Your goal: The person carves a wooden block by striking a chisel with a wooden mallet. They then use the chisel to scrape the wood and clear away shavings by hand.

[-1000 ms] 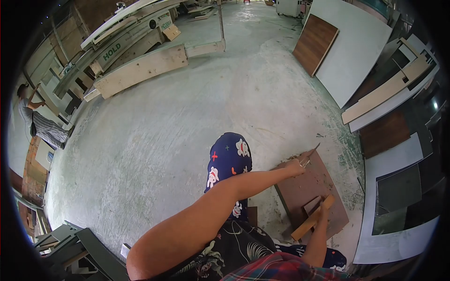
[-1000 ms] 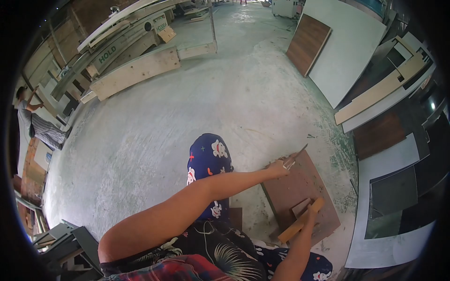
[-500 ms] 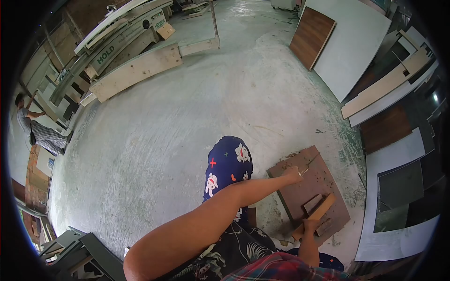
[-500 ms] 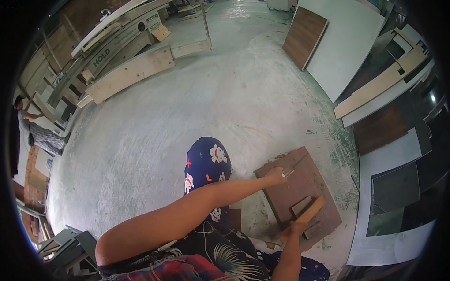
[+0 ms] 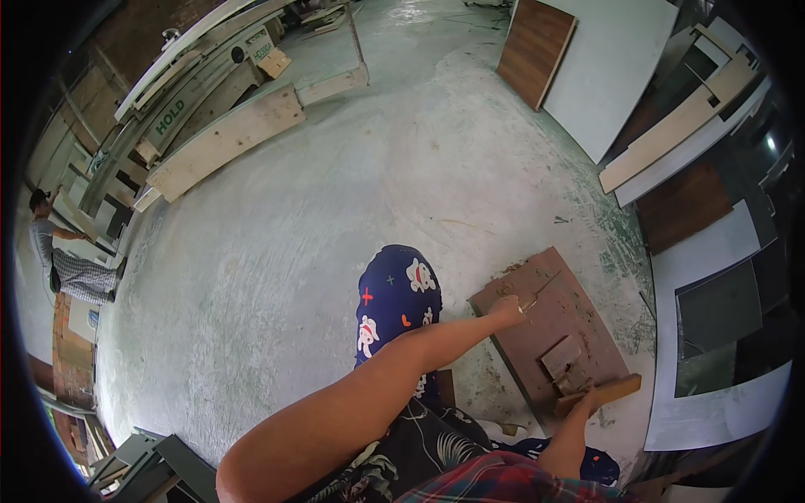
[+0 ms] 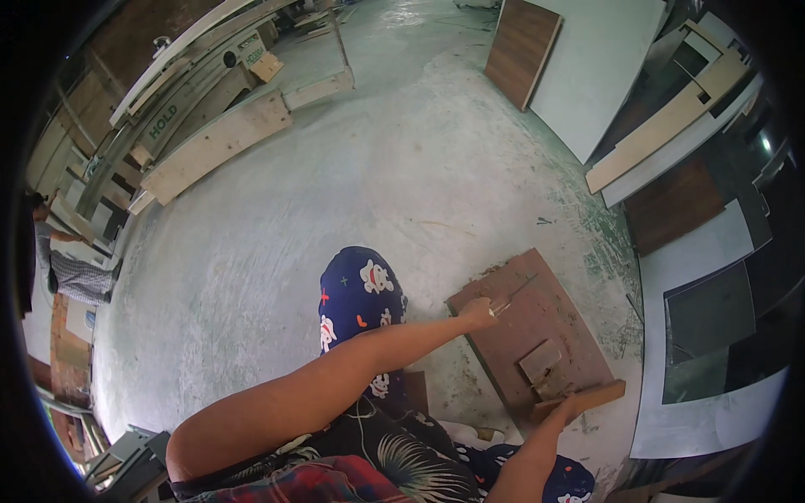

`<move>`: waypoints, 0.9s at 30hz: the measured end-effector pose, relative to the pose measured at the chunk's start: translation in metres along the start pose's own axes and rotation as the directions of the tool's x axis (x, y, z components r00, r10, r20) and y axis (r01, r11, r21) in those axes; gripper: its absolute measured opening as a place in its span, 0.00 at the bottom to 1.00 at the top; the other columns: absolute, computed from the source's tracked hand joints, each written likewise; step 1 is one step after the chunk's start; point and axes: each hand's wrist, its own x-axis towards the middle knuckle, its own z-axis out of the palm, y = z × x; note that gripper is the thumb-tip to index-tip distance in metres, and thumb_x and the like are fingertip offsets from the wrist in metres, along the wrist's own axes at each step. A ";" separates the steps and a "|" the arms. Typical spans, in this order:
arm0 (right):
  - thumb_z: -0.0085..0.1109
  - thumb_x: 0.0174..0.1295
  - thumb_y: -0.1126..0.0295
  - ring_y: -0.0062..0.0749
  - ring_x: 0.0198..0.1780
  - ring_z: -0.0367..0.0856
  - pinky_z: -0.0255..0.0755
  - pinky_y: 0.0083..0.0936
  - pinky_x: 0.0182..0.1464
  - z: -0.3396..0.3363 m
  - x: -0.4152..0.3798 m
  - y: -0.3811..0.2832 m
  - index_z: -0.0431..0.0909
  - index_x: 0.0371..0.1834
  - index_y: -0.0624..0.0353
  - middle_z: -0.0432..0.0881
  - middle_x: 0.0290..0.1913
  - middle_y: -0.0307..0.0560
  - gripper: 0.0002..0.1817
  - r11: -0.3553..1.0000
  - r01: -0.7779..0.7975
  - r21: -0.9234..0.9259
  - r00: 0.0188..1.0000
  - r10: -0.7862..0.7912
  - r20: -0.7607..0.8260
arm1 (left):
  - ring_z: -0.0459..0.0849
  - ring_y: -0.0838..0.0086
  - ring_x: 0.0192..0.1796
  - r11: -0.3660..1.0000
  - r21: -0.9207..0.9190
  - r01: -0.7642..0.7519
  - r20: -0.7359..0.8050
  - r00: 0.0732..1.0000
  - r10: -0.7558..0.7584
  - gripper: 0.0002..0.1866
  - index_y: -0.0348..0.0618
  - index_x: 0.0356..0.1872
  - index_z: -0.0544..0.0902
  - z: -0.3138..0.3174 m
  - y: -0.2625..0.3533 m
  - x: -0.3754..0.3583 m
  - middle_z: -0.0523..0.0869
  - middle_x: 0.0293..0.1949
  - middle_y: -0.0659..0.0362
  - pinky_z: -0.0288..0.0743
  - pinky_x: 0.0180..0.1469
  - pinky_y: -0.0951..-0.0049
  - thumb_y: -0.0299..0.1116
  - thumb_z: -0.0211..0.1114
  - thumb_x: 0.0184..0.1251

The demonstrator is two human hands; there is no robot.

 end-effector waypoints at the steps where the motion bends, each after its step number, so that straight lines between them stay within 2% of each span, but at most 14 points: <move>1: 0.67 0.43 0.58 0.50 0.49 0.79 0.74 0.42 0.53 -0.003 0.010 0.001 0.76 0.51 0.71 0.79 0.51 0.61 0.34 0.995 -0.097 -0.010 0.993 0.096 -0.071 | 0.78 0.55 0.61 1.000 0.006 0.004 0.013 1.000 -0.004 0.37 0.34 0.58 0.74 0.004 -0.003 0.005 0.79 0.58 0.44 0.75 0.59 0.61 0.49 0.73 0.51; 3: 0.68 0.45 0.58 0.47 0.49 0.78 0.74 0.43 0.52 -0.009 0.024 0.004 0.72 0.56 0.66 0.76 0.51 0.57 0.35 0.957 -0.290 -0.003 0.936 0.283 -0.208 | 0.78 0.55 0.60 1.000 0.024 0.004 0.028 1.000 -0.005 0.38 0.35 0.58 0.74 0.008 -0.005 0.010 0.79 0.58 0.45 0.75 0.59 0.60 0.52 0.73 0.51; 5: 0.66 0.44 0.56 0.46 0.46 0.78 0.74 0.46 0.48 -0.011 0.072 0.034 0.73 0.51 0.64 0.77 0.48 0.56 0.32 0.958 -0.269 0.100 0.957 0.278 -0.088 | 0.79 0.55 0.60 0.999 0.038 0.003 0.030 1.000 -0.004 0.38 0.36 0.56 0.75 0.011 -0.005 0.012 0.80 0.56 0.45 0.75 0.59 0.59 0.55 0.74 0.51; 9: 0.64 0.43 0.55 0.46 0.43 0.76 0.71 0.47 0.47 -0.009 0.092 0.052 0.76 0.41 0.60 0.79 0.45 0.53 0.24 0.949 -0.204 0.240 0.979 0.200 0.041 | 0.79 0.53 0.59 0.999 0.050 0.012 0.023 1.000 -0.013 0.35 0.37 0.52 0.76 0.018 -0.003 0.015 0.81 0.55 0.44 0.75 0.58 0.58 0.55 0.73 0.52; 12: 0.64 0.41 0.53 0.45 0.46 0.76 0.70 0.41 0.50 -0.016 0.063 0.043 0.78 0.43 0.69 0.78 0.47 0.55 0.31 0.989 -0.086 0.119 0.996 0.084 0.017 | 0.79 0.52 0.59 0.998 0.062 -0.007 0.031 1.000 0.005 0.34 0.36 0.51 0.76 0.025 -0.002 0.020 0.81 0.54 0.44 0.74 0.58 0.57 0.56 0.72 0.53; 15: 0.64 0.40 0.52 0.47 0.47 0.77 0.70 0.40 0.51 -0.019 0.033 0.024 0.78 0.46 0.69 0.78 0.47 0.57 0.34 0.995 -0.096 -0.026 0.995 0.095 -0.030 | 0.79 0.51 0.59 0.997 0.071 -0.039 0.027 0.999 0.037 0.35 0.36 0.51 0.75 0.036 -0.010 0.030 0.81 0.54 0.44 0.74 0.58 0.57 0.57 0.70 0.54; 21: 0.64 0.39 0.48 0.52 0.54 0.76 0.70 0.44 0.55 -0.022 0.029 0.021 0.78 0.53 0.66 0.79 0.52 0.60 0.39 0.978 -0.125 -0.166 0.988 0.106 -0.116 | 0.79 0.51 0.58 0.997 0.068 -0.041 0.024 0.999 0.040 0.34 0.38 0.51 0.75 0.025 -0.003 0.018 0.81 0.53 0.44 0.74 0.58 0.56 0.58 0.70 0.54; 26: 0.63 0.39 0.46 0.53 0.55 0.75 0.68 0.47 0.56 -0.020 0.047 0.033 0.78 0.53 0.62 0.78 0.54 0.61 0.39 0.971 -0.099 -0.218 0.988 0.068 -0.142 | 0.80 0.51 0.56 0.998 0.066 -0.014 0.008 1.000 0.013 0.34 0.39 0.50 0.76 0.022 -0.004 0.017 0.82 0.52 0.45 0.75 0.56 0.57 0.59 0.69 0.54; 27: 0.63 0.39 0.46 0.54 0.55 0.75 0.67 0.48 0.57 -0.019 0.048 0.035 0.78 0.53 0.61 0.78 0.55 0.60 0.39 0.967 -0.093 -0.237 0.987 0.058 -0.149 | 0.80 0.52 0.56 0.998 0.061 -0.009 0.008 1.000 0.008 0.32 0.38 0.50 0.76 0.022 -0.002 0.016 0.82 0.52 0.45 0.75 0.56 0.57 0.57 0.69 0.55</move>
